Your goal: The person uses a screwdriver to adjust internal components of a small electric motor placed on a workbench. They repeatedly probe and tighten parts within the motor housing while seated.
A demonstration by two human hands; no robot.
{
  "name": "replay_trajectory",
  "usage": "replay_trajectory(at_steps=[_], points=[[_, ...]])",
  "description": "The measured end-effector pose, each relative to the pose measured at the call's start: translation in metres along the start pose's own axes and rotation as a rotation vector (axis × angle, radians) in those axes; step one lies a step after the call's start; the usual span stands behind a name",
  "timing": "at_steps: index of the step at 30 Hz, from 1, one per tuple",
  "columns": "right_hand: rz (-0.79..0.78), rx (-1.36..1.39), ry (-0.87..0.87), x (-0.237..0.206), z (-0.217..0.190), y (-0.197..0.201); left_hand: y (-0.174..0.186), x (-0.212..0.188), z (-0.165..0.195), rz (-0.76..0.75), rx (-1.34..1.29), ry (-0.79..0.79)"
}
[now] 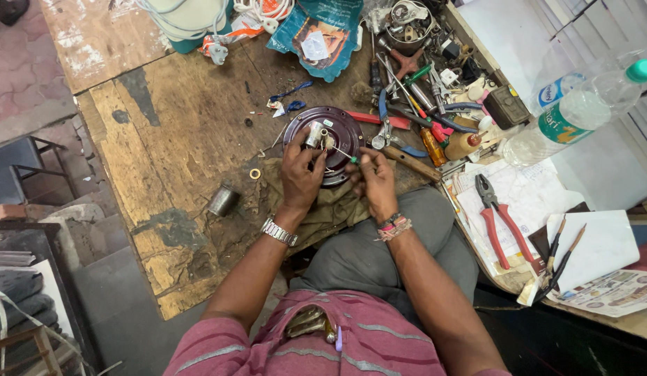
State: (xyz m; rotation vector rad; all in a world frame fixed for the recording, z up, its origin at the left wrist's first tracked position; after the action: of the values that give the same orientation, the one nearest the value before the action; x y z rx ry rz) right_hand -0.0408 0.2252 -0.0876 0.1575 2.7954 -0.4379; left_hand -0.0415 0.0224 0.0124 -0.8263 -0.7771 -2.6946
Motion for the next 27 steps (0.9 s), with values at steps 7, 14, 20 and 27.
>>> replay_trajectory(at_steps=[7, 14, 20, 27], points=[[-0.105, 0.06, 0.243, -0.001, -0.015, -0.004, -0.002, 0.0, -0.001, -0.011, -0.01, 0.041], [-0.029, 0.016, 0.032, 0.004, -0.001, 0.004, -0.002, -0.003, -0.003, 0.012, -0.023, 0.02], [-0.049, -0.105, 0.224, 0.003, -0.013, 0.001, -0.001, -0.002, -0.004, 0.05, -0.041, -0.001], [0.032, -0.178, 0.097, 0.002, -0.007, 0.001, -0.001, -0.001, -0.005, 0.023, -0.08, 0.023]])
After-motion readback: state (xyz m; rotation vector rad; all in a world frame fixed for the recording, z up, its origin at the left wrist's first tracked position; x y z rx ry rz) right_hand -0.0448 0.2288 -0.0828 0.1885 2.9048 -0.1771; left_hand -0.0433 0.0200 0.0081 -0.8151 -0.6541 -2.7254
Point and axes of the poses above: each hand's wrist, its own x-axis towards the middle knuckle, its own y-axis out of the back of the hand, z = x × y, the point moved 7 cm from there along x, towards the middle knuckle, and after that the axes turned 3 degrees about -y, right-handed, at the moved point
